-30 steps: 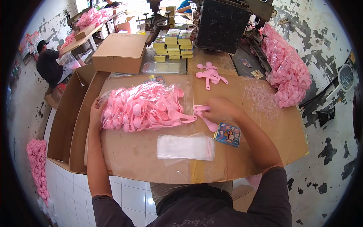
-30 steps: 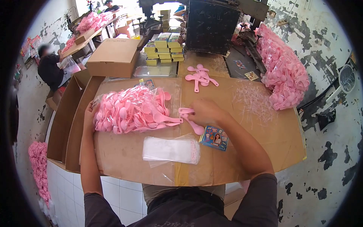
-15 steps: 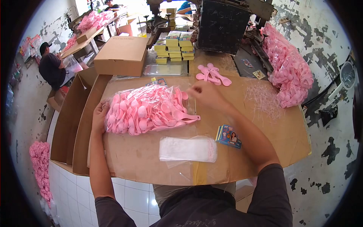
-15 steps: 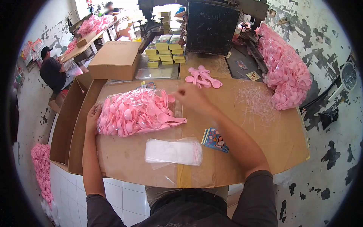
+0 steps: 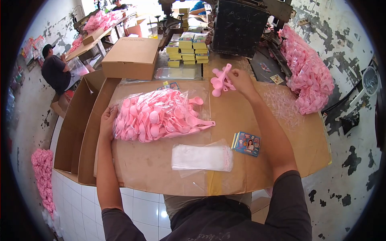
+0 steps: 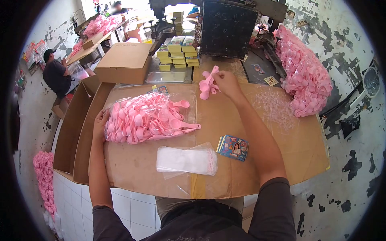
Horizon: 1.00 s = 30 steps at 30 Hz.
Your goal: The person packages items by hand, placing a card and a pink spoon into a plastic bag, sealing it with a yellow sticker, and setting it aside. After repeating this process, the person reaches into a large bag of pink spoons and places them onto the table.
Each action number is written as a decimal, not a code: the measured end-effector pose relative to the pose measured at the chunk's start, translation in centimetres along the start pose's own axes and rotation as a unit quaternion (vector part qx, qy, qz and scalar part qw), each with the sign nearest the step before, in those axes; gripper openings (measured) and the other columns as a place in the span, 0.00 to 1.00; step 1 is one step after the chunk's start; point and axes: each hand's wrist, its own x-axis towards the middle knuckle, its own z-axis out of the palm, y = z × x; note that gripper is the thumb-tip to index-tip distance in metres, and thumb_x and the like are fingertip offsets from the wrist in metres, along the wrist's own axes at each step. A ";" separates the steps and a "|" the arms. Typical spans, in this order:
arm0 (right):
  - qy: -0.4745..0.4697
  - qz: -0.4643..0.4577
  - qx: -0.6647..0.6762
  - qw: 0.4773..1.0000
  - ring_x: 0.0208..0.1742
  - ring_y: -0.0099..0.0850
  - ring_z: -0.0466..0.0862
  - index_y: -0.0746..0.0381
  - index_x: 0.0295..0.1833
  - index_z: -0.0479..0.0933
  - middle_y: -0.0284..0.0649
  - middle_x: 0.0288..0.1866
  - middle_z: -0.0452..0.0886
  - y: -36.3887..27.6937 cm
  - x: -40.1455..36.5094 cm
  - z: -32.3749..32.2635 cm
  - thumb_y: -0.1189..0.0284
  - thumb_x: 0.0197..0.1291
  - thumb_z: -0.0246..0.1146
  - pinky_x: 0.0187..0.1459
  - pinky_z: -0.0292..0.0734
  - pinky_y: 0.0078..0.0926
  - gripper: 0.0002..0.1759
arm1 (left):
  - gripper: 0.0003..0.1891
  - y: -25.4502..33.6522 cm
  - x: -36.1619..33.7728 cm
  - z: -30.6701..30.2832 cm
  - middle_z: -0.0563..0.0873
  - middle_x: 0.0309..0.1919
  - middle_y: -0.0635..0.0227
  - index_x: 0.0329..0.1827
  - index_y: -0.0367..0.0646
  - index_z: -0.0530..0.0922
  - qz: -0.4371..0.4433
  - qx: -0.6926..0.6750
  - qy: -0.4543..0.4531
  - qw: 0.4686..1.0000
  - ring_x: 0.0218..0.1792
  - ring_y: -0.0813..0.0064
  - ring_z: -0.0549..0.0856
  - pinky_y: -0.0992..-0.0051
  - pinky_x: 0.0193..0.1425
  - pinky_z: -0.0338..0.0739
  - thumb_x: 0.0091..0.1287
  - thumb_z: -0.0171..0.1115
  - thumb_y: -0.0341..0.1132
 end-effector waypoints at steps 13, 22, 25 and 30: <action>-0.080 -0.426 -0.224 0.873 0.58 0.45 0.80 0.62 0.53 0.83 0.43 0.50 0.83 -2.0 -5.7 10.2 0.75 0.59 0.70 0.62 0.74 0.41 0.15 | 0.15 0.4 -0.4 0.4 0.89 0.53 0.65 0.63 0.37 0.79 -0.006 0.013 0.012 1.000 0.49 0.79 0.89 0.75 0.53 0.86 0.81 0.63 0.37; -0.078 -0.393 -0.358 0.843 0.58 0.43 0.81 0.60 0.48 0.85 0.43 0.49 0.85 -4.5 -5.4 0.2 0.73 0.62 0.66 0.61 0.73 0.44 0.10 | 0.15 0.5 -0.4 0.6 0.90 0.53 0.64 0.62 0.36 0.79 -0.008 0.012 0.011 1.000 0.49 0.78 0.89 0.75 0.52 0.86 0.80 0.63 0.36; -0.089 -0.176 -0.438 0.877 0.60 0.44 0.81 0.60 0.48 0.86 0.44 0.50 0.86 -3.8 -3.3 -3.3 0.70 0.65 0.64 0.62 0.73 0.46 0.10 | 0.15 0.5 -0.1 0.5 0.90 0.53 0.64 0.62 0.36 0.79 -0.003 0.007 0.009 1.000 0.49 0.78 0.90 0.75 0.52 0.86 0.80 0.63 0.36; 0.022 -0.318 -0.306 0.897 0.55 0.47 0.83 0.62 0.50 0.86 0.48 0.50 0.86 0.0 -2.8 -1.1 0.63 0.64 0.67 0.59 0.76 0.48 0.16 | 0.15 0.4 -0.2 0.5 0.90 0.54 0.62 0.63 0.35 0.79 -0.001 0.007 0.012 1.000 0.50 0.77 0.90 0.75 0.52 0.86 0.80 0.64 0.35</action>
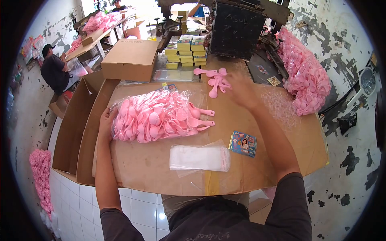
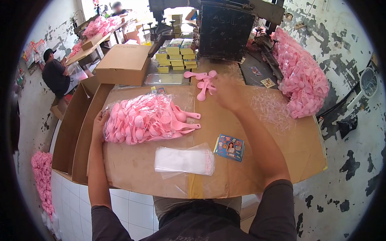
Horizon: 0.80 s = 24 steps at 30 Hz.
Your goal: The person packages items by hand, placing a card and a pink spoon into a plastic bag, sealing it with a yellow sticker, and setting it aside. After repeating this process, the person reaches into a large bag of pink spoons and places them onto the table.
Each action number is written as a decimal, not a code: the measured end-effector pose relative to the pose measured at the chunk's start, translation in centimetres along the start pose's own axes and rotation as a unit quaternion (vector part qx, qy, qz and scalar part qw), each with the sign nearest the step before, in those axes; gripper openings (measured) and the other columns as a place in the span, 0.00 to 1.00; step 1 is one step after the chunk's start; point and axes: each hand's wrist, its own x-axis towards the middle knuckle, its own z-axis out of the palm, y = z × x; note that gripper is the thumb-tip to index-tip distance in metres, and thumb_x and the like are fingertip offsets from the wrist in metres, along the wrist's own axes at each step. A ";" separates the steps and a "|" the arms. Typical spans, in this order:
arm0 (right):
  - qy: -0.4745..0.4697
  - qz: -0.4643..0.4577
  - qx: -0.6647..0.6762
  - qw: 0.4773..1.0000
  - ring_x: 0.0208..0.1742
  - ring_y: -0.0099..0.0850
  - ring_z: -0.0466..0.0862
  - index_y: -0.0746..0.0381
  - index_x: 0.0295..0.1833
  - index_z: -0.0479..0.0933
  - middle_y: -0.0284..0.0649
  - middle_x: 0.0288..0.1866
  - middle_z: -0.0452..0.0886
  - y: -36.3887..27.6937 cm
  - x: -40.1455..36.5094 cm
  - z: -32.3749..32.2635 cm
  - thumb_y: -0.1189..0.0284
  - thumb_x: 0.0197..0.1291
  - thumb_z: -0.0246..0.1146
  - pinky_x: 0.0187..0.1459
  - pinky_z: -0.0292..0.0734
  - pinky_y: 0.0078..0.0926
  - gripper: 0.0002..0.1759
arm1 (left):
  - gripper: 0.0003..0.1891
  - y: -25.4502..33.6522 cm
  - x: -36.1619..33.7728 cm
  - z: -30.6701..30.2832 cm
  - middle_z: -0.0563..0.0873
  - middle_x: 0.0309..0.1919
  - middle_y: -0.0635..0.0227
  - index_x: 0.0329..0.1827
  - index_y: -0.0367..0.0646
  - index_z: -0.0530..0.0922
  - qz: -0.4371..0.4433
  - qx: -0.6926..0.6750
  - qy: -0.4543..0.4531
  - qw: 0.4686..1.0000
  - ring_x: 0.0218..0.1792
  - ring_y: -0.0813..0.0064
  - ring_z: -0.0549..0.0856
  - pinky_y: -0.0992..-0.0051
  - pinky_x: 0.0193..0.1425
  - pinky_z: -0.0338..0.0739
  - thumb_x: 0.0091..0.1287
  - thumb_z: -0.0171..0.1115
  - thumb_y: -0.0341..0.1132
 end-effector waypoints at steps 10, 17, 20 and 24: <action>-0.227 0.087 0.177 0.954 0.52 0.46 0.87 0.67 0.55 0.83 0.51 0.51 0.86 -9.3 -0.8 3.9 0.61 0.66 0.65 0.54 0.81 0.40 0.22 | 0.16 0.6 -0.5 0.5 0.89 0.55 0.62 0.64 0.35 0.79 -0.010 0.001 0.009 1.000 0.50 0.77 0.90 0.74 0.53 0.86 0.80 0.64 0.35; -0.286 0.123 0.110 0.944 0.51 0.51 0.87 0.68 0.51 0.84 0.56 0.53 0.86 -2.7 0.6 -1.3 0.68 0.64 0.61 0.53 0.81 0.46 0.17 | 0.17 0.5 -0.3 0.3 0.89 0.54 0.62 0.63 0.34 0.78 -0.019 0.010 0.009 1.000 0.50 0.77 0.90 0.74 0.52 0.87 0.79 0.66 0.36; -0.083 0.115 -0.039 0.989 0.54 0.49 0.86 0.66 0.52 0.84 0.52 0.53 0.86 0.3 0.3 0.5 0.67 0.65 0.63 0.56 0.79 0.47 0.16 | 0.17 0.4 -0.2 0.4 0.89 0.54 0.62 0.64 0.34 0.78 -0.015 0.006 0.005 1.000 0.50 0.76 0.89 0.74 0.53 0.87 0.79 0.65 0.35; 0.072 -0.032 0.069 0.995 0.58 0.46 0.85 0.63 0.54 0.85 0.46 0.54 0.86 -3.0 0.7 1.4 0.67 0.64 0.68 0.60 0.78 0.46 0.16 | 0.17 0.6 -0.4 0.5 0.89 0.55 0.61 0.64 0.34 0.78 -0.009 0.002 0.005 1.000 0.51 0.76 0.89 0.74 0.54 0.87 0.79 0.65 0.35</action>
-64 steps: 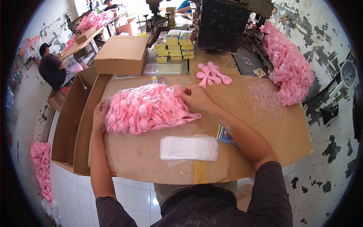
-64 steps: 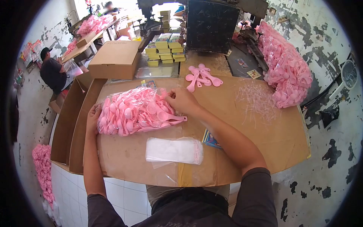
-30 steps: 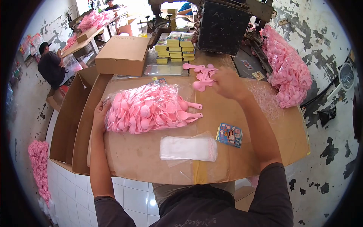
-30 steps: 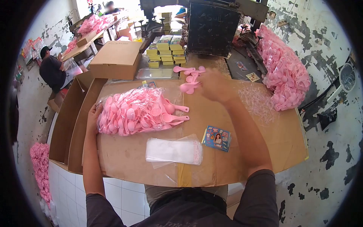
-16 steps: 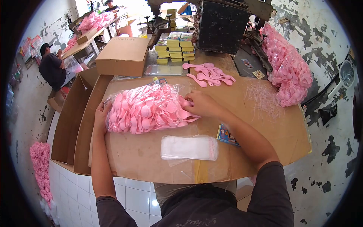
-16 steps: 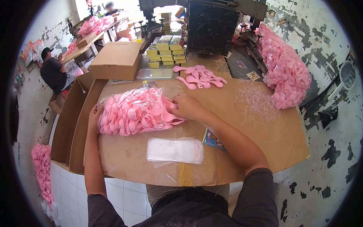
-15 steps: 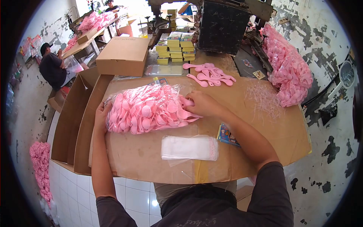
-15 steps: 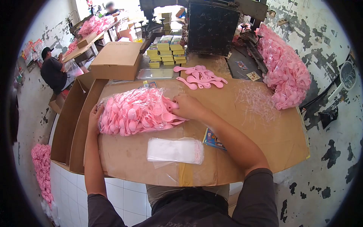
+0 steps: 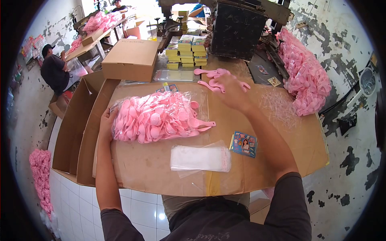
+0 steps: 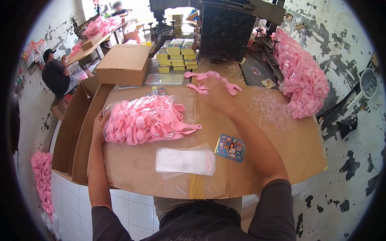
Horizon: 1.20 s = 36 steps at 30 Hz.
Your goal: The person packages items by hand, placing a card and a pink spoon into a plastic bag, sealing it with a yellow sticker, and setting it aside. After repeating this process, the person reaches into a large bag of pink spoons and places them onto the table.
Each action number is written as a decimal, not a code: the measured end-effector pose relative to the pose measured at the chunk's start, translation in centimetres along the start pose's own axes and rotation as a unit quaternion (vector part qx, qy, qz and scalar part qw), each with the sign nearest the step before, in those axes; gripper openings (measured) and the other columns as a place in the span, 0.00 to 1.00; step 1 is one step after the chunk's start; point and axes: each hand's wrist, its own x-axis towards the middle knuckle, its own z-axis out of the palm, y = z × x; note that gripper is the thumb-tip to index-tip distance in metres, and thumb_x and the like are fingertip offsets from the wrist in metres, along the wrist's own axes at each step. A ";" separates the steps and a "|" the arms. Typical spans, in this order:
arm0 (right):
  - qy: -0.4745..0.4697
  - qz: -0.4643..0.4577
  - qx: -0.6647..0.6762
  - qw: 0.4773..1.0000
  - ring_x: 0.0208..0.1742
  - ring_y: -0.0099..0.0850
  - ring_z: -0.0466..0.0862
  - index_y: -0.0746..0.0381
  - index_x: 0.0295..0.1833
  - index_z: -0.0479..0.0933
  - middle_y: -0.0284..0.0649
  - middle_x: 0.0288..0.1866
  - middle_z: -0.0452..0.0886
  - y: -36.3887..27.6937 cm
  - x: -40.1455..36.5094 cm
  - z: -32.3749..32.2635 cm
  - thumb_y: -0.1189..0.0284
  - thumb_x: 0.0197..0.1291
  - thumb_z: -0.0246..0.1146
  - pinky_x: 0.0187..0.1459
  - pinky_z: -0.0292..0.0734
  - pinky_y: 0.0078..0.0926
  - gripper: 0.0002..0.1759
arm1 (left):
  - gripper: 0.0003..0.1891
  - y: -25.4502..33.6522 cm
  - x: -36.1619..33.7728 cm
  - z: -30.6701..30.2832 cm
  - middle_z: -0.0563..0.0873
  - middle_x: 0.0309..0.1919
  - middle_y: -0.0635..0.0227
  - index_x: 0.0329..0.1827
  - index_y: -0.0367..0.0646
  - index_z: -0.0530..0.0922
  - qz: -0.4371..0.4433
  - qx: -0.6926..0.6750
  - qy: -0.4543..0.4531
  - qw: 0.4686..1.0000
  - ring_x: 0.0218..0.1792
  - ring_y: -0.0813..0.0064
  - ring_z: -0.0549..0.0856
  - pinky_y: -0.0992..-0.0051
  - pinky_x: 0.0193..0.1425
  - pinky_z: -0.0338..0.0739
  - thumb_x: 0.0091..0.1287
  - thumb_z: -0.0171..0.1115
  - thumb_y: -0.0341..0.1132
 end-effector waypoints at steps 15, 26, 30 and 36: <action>-0.350 0.244 0.349 0.834 0.45 0.23 0.83 0.65 0.46 0.81 0.37 0.44 0.86 -2.9 -1.5 -0.5 0.73 0.64 0.66 0.44 0.77 0.28 0.08 | 0.17 -0.3 0.2 -0.3 0.89 0.55 0.61 0.64 0.34 0.79 -0.011 0.008 0.007 1.000 0.51 0.76 0.89 0.74 0.54 0.86 0.79 0.64 0.35; -0.406 0.167 0.350 0.828 0.45 0.22 0.79 0.63 0.63 0.76 0.34 0.44 0.82 -4.4 -3.6 0.0 0.76 0.66 0.65 0.48 0.76 0.24 0.20 | 0.16 0.2 -0.1 0.1 0.89 0.55 0.63 0.64 0.35 0.80 -0.011 0.021 0.013 1.000 0.51 0.77 0.89 0.75 0.54 0.86 0.79 0.64 0.34; -0.347 0.103 0.302 0.882 0.45 0.26 0.82 0.63 0.62 0.79 0.37 0.44 0.83 -6.3 -3.7 -0.7 0.71 0.67 0.66 0.49 0.77 0.27 0.20 | 0.16 0.2 -0.1 0.2 0.89 0.54 0.63 0.63 0.36 0.80 -0.007 0.017 0.009 1.000 0.51 0.77 0.89 0.75 0.54 0.86 0.79 0.64 0.35; -0.424 0.138 0.267 0.854 0.44 0.32 0.86 0.62 0.55 0.83 0.41 0.44 0.86 -3.2 -2.4 -2.7 0.67 0.66 0.68 0.49 0.80 0.32 0.16 | 0.16 0.2 -0.1 0.1 0.89 0.54 0.63 0.64 0.36 0.79 -0.005 0.027 0.010 1.000 0.50 0.77 0.89 0.75 0.53 0.86 0.79 0.64 0.35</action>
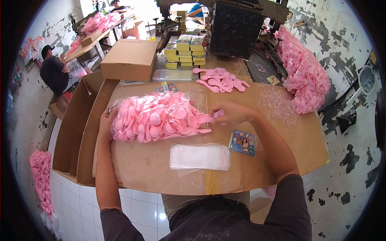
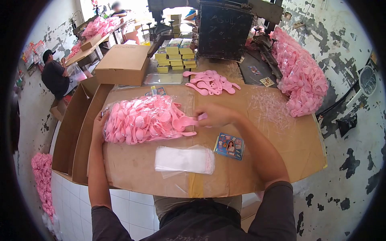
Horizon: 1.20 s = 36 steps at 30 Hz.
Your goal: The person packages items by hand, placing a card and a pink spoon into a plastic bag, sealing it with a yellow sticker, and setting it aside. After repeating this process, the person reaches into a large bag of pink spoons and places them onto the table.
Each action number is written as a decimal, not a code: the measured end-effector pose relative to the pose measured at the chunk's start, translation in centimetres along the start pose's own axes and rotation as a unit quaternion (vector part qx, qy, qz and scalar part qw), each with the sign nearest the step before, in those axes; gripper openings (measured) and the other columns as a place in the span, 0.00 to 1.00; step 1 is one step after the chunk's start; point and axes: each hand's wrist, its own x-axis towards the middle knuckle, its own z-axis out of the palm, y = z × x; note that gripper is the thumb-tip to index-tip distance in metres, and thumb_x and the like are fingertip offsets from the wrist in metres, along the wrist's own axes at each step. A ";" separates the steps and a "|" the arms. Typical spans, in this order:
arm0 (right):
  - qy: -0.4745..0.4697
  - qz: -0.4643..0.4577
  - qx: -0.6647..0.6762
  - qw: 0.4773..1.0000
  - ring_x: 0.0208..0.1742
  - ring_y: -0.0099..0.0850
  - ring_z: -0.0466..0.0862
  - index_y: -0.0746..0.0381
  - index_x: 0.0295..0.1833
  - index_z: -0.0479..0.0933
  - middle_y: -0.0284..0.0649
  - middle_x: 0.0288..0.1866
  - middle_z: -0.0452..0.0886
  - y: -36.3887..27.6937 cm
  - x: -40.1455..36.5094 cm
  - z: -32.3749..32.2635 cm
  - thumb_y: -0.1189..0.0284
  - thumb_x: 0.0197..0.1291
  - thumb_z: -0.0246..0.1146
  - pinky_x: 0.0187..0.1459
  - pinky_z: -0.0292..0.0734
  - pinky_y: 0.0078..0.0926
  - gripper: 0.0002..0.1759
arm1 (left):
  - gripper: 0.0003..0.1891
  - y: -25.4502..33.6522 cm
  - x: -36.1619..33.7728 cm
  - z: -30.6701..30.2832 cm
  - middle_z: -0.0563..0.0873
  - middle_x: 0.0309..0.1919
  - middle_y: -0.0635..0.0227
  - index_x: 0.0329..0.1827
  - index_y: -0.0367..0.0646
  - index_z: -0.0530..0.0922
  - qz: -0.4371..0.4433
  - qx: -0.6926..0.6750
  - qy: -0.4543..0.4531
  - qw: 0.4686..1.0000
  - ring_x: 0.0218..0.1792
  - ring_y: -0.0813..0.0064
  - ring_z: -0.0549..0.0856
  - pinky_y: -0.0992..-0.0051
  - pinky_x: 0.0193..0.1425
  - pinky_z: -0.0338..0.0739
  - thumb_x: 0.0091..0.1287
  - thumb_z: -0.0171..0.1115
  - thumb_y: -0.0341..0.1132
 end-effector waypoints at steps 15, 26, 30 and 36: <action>0.225 -0.033 -0.083 0.970 0.61 0.47 0.85 0.68 0.64 0.80 0.55 0.58 0.86 -1.8 5.0 5.8 0.58 0.63 0.71 0.62 0.79 0.40 0.30 | 0.17 0.2 -0.2 0.2 0.89 0.54 0.62 0.64 0.34 0.79 -0.003 -0.010 -0.005 1.000 0.50 0.76 0.90 0.75 0.53 0.86 0.79 0.64 0.34; 0.039 0.046 0.208 0.976 0.42 0.32 0.84 0.70 0.57 0.80 0.44 0.44 0.87 1.3 4.3 2.5 0.64 0.71 0.63 0.46 0.80 0.32 0.20 | 0.17 -0.2 0.1 0.0 0.89 0.54 0.61 0.65 0.34 0.79 0.005 -0.011 -0.013 1.000 0.50 0.76 0.89 0.74 0.53 0.86 0.79 0.64 0.35; 0.046 0.082 0.027 0.995 0.40 0.29 0.83 0.66 0.54 0.81 0.41 0.42 0.85 1.8 2.4 -0.1 0.63 0.73 0.60 0.44 0.79 0.31 0.17 | 0.17 0.2 -0.2 0.4 0.89 0.54 0.61 0.65 0.34 0.79 0.002 -0.013 -0.010 1.000 0.50 0.76 0.89 0.75 0.53 0.86 0.79 0.64 0.35; 0.139 0.161 -0.128 0.969 0.44 0.46 0.86 0.64 0.52 0.84 0.51 0.43 0.87 4.7 0.7 -6.6 0.64 0.68 0.63 0.47 0.78 0.43 0.16 | 0.18 -0.1 0.1 -0.2 0.89 0.55 0.61 0.66 0.35 0.78 -0.002 -0.006 -0.004 1.000 0.50 0.76 0.90 0.74 0.52 0.87 0.79 0.64 0.35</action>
